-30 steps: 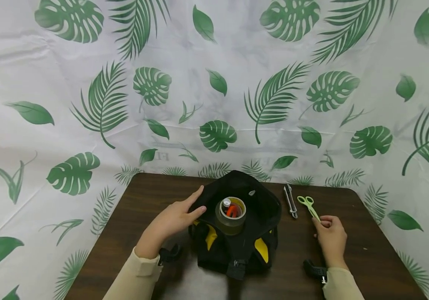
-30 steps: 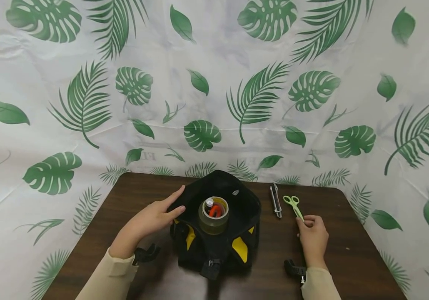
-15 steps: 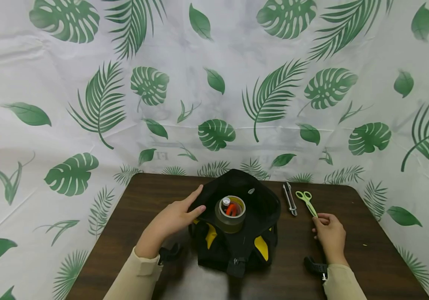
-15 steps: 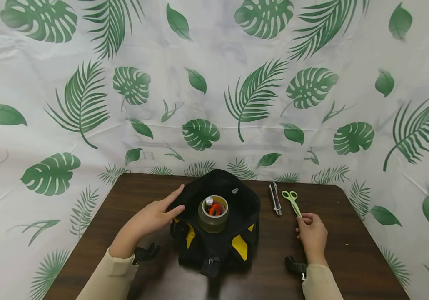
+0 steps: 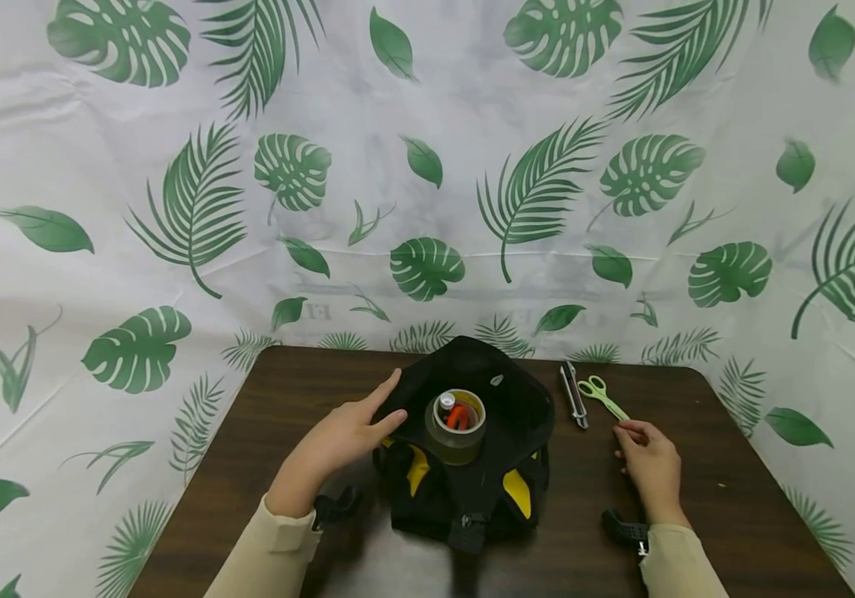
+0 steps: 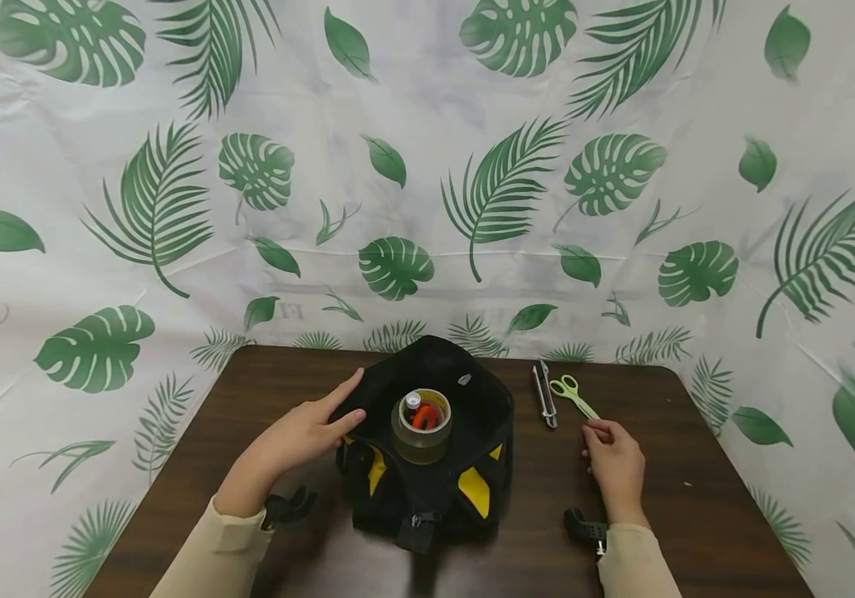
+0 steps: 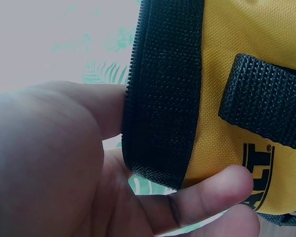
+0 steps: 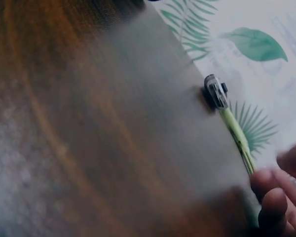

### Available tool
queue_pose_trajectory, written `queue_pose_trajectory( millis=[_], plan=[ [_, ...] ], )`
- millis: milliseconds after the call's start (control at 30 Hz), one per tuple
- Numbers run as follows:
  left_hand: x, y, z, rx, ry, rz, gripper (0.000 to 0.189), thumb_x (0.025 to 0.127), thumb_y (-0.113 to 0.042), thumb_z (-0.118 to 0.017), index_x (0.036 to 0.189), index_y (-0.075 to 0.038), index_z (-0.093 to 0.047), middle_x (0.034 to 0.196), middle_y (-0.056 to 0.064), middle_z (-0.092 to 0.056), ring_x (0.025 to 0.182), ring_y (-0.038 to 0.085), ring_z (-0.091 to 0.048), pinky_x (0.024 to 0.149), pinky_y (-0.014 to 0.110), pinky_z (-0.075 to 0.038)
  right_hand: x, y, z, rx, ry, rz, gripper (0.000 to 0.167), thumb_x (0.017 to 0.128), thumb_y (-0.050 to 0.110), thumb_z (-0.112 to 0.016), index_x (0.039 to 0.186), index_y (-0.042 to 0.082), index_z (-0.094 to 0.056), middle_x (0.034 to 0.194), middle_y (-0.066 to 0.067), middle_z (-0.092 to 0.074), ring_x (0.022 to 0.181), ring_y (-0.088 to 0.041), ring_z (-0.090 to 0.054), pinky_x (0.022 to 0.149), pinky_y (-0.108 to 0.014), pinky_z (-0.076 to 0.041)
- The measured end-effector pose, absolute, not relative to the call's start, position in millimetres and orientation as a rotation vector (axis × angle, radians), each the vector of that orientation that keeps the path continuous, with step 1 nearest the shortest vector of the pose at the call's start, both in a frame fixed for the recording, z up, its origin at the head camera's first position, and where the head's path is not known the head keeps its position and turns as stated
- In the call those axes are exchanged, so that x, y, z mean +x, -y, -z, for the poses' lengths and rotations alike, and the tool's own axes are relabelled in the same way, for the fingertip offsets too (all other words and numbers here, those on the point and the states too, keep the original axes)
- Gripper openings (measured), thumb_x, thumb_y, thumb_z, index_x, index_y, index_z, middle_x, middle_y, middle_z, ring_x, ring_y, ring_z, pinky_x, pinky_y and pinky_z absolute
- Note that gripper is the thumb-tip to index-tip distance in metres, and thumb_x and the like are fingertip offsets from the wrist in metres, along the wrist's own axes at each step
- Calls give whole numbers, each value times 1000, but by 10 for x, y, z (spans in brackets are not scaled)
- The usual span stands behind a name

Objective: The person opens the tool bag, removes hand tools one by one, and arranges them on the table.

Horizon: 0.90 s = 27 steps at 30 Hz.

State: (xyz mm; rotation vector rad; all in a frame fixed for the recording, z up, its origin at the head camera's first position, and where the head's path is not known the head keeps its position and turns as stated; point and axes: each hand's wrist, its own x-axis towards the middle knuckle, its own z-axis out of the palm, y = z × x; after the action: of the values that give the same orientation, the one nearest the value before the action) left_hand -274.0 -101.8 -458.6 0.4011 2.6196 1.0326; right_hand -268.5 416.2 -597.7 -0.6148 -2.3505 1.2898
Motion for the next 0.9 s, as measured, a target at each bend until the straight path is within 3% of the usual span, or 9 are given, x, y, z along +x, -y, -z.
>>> queue_pose_trajectory(
  millis=[133, 233, 333, 467, 767, 833, 900],
  plan=[
    [-2745, 1017, 4590, 398, -2621, -1036, 75, 108, -66, -55, 171, -56, -14, 141, 7, -72, 133, 33, -68, 119, 68, -45, -2686, -4191, 5956, -616, 2338, -1301, 37, 108, 19, -69, 139, 0, -69, 136, -29, -61, 60, -4, -67, 47, -27, -55],
    [-2742, 1018, 4589, 408, -2624, -1030, 75, 108, -67, -54, 171, -56, -14, 136, 5, -75, 129, 31, -71, 119, 68, -46, -2698, -4218, 5956, -595, 2452, -1192, 41, 109, 21, -67, 143, -2, -68, 140, -29, -52, 64, -16, -68, 54, -30, -55],
    [-2741, 1018, 4588, 412, -2626, -1024, 76, 107, -70, -53, 171, -56, -14, 134, 5, -75, 127, 30, -71, 119, 68, -46, -2715, -4229, 5951, -529, 2566, -1070, 42, 109, 23, -67, 143, -1, -69, 143, -31, -55, 96, -40, -71, 82, -46, -58],
    [-2744, 1011, 4589, 405, -2624, -1025, 76, 107, -70, -53, 171, -56, -14, 136, 6, -74, 128, 30, -71, 119, 68, -46, -2718, -4234, 5932, -446, 2644, -1021, 44, 108, 20, -68, 145, -3, -66, 145, -33, -56, 137, -53, -53, 113, -65, -43],
    [-2751, 1004, 4585, 410, -2625, -1019, 76, 108, -70, -52, 171, -55, -14, 130, 5, -75, 124, 29, -71, 118, 67, -47, -2734, -4257, 5940, -312, 2738, -982, 53, 112, 26, -64, 153, -6, -58, 150, -32, -48, 134, -54, -54, 110, -68, -44],
    [-2753, 1006, 4589, 415, -2624, -1021, 77, 108, -69, -52, 172, -54, -14, 132, 6, -75, 124, 29, -71, 118, 67, -47, -2739, -4250, 5954, -361, 2678, -1039, 50, 112, 26, -64, 151, -3, -61, 147, -30, -51, 124, -48, -61, 104, -58, -51],
    [-2751, 1005, 4593, 414, -2623, -1024, 77, 107, -70, -52, 172, -53, -14, 134, 6, -75, 125, 29, -71, 118, 67, -46, -2736, -4241, 5967, -418, 2582, -1123, 45, 111, 25, -66, 148, 0, -66, 140, -27, -55, 107, -36, -69, 87, -44, -58]
  ],
)
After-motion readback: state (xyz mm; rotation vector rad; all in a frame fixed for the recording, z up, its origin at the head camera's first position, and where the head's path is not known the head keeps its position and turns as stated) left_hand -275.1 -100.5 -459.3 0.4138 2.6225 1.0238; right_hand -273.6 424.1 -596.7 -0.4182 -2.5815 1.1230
